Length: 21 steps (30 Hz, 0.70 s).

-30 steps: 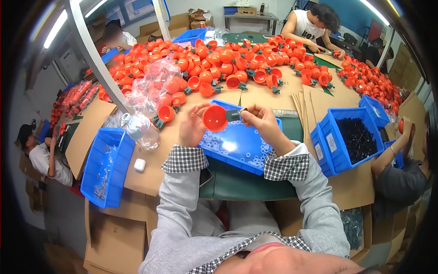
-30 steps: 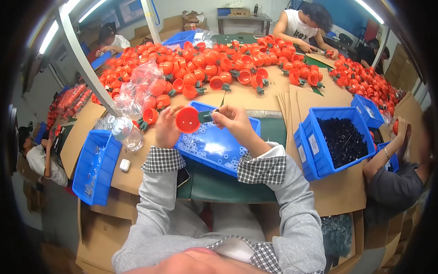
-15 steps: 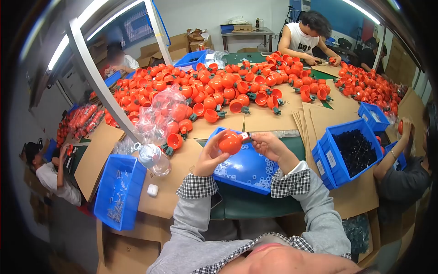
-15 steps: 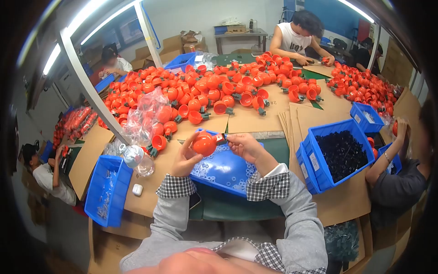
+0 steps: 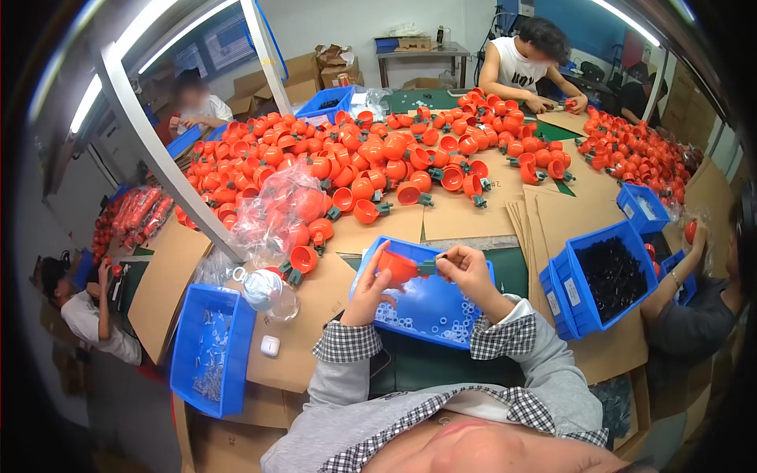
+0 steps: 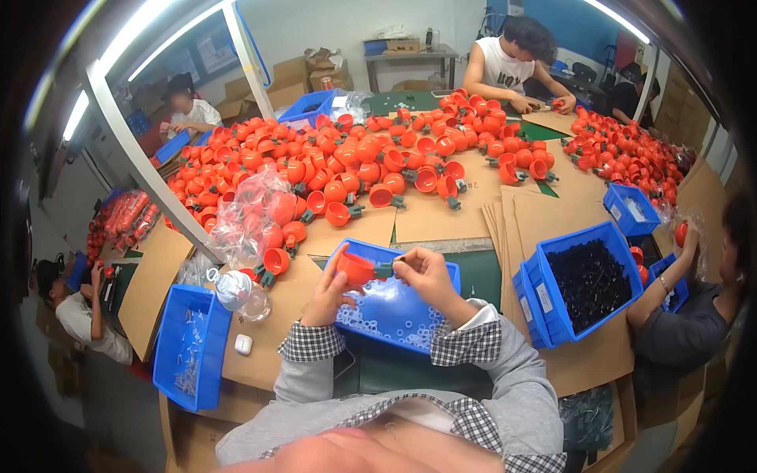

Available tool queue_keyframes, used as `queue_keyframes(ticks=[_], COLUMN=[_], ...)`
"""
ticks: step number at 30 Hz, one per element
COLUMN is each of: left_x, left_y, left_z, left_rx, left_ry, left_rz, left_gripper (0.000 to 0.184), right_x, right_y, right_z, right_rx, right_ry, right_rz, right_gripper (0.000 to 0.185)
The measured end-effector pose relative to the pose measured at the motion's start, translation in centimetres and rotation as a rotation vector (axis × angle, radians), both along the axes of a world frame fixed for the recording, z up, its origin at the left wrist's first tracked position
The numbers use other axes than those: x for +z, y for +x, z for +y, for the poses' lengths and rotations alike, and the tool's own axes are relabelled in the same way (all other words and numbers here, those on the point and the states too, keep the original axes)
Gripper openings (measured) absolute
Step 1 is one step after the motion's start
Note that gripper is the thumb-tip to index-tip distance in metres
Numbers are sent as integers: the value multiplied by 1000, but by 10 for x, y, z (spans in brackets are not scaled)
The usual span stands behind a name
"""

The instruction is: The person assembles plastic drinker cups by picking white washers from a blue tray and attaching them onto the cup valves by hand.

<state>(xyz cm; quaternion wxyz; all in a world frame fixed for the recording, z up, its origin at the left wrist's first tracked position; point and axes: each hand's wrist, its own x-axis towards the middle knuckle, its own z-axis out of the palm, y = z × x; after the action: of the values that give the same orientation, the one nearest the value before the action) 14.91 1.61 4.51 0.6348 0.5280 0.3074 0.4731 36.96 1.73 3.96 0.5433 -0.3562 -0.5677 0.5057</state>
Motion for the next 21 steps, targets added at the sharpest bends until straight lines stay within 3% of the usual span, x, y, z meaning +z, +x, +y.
queue_keyframes(ticks=[2, 4, 5, 7, 9, 11, 12, 16, 19, 20, 21], left_x=[-5, -24, -27, -27, -26, -23, -23, -12, -17, -37, -33], left_y=[-1, -5, -9, -13, -12, -10, -9, -12, -22, -30, -26], left_z=[2, 12, 15, 19, 15, 16, 17, -2, 7, 19, 15], left_rx=[-20, -207, -221, -420, -346, -94, -91, -351, -375, -539, -530], left_ry=[43, 269, 263, 194, 154, -120, -124, -306, -236, -183, -185], left_rz=[-40, -346, -344, -585, -553, -440, -287, -24, 179, -48, -52], left_gripper=[35, 40, 40, 41, 42, 52, 67, 80, 78, 64, 64], right_x=[0, 3, 5, 6, 5, 1, 3, 8, 8, 5, 4], right_y=[7, 6, 5, 3, 3, 3, 2, 2, 0, 1, 1], right_z=[6, 5, 3, -1, -2, -1, -3, -4, -10, -10, -8], right_rx=[51, 108, 167, 198, 228, 248, 239, 166, 122, 121, 122], right_ry=[-202, -276, -344, -354, -355, -340, -322, -184, -167, -188, -202], right_rz=[75, 129, 180, 211, 241, 274, 256, 118, 54, 67, 80], right_gripper=[16, 16, 15, 15, 15, 14, 15, 14, 13, 14, 14])
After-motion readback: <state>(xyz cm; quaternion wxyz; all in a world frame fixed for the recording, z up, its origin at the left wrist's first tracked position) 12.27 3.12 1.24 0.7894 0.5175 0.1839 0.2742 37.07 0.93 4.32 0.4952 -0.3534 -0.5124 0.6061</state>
